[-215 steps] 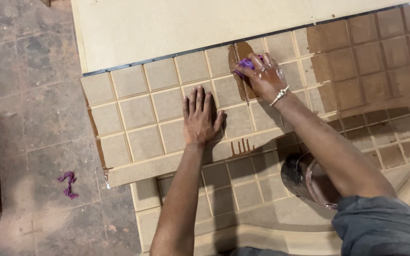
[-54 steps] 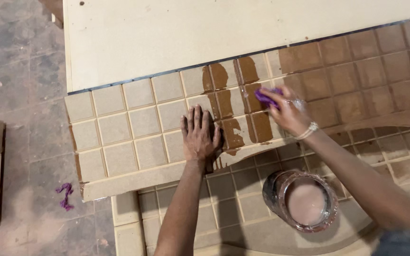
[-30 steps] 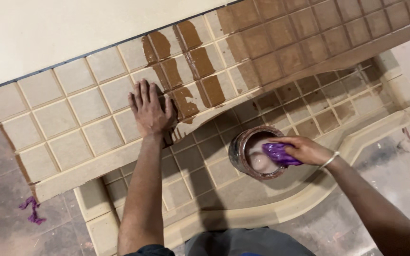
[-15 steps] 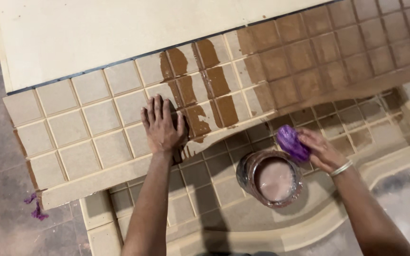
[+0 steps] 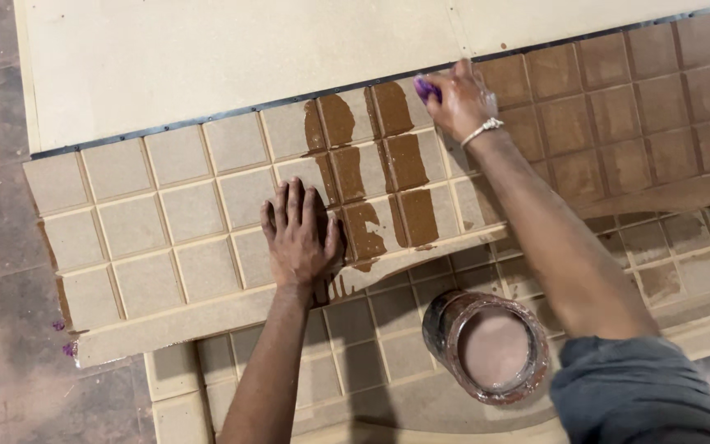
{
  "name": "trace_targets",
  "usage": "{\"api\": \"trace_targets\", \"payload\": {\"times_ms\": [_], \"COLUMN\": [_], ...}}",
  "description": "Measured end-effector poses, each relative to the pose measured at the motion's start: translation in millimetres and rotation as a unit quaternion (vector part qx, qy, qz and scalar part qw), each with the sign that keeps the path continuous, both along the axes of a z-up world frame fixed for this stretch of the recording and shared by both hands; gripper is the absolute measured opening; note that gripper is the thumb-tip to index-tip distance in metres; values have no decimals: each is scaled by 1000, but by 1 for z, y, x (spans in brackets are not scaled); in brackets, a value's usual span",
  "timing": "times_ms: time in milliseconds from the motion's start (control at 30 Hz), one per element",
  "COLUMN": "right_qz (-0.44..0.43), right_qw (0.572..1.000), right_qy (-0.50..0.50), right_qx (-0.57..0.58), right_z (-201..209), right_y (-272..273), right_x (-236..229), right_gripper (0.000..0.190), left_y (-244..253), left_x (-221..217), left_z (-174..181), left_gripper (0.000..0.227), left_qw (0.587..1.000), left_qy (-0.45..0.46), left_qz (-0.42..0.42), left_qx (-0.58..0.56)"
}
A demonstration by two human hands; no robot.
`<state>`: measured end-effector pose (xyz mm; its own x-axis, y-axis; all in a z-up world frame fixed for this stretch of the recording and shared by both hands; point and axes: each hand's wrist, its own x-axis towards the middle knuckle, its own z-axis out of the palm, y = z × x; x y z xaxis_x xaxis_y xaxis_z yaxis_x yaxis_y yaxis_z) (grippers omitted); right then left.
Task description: The person applies a brown liquid finish to a tiled wooden surface using a purple cloth. They repeatedly dip the cloth into a metal container and wipe the liquid onto the tiles, covering the surface progressively.
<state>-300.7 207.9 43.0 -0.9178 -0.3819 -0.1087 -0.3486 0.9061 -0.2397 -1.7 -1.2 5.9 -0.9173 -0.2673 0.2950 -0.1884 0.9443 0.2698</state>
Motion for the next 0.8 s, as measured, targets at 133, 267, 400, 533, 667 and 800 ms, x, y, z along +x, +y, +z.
{"api": "trace_targets", "payload": {"times_ms": [133,267,400,533,667,800], "right_qz": [45,47,87,126,144,74], "right_qw": [994,998,994,989,975,995], "right_qy": [-56,36,58,82,121,30], "right_qx": [83,-9,-9,-14,118,57], "right_z": [21,28,17,1,7,28], "right_y": [16,11,10,53,79,63], "right_x": [25,6,6,78,136,99], "right_gripper": [37,39,36,28,48,64], "left_y": [0,-1,-1,-1,1,-1], "left_x": [1,-1,0,0,2,-1], "left_z": [-4,-3,-3,-4,-8,-4], "left_gripper": [62,63,63,61,58,58], "left_qw": [1000,1000,1000,1000,1000,999], "left_qy": [-2,2,-5,1,28,27], "left_qz": [1,1,0,-1,3,2], "left_qx": [-3,-12,-13,-10,-1,-19]}}
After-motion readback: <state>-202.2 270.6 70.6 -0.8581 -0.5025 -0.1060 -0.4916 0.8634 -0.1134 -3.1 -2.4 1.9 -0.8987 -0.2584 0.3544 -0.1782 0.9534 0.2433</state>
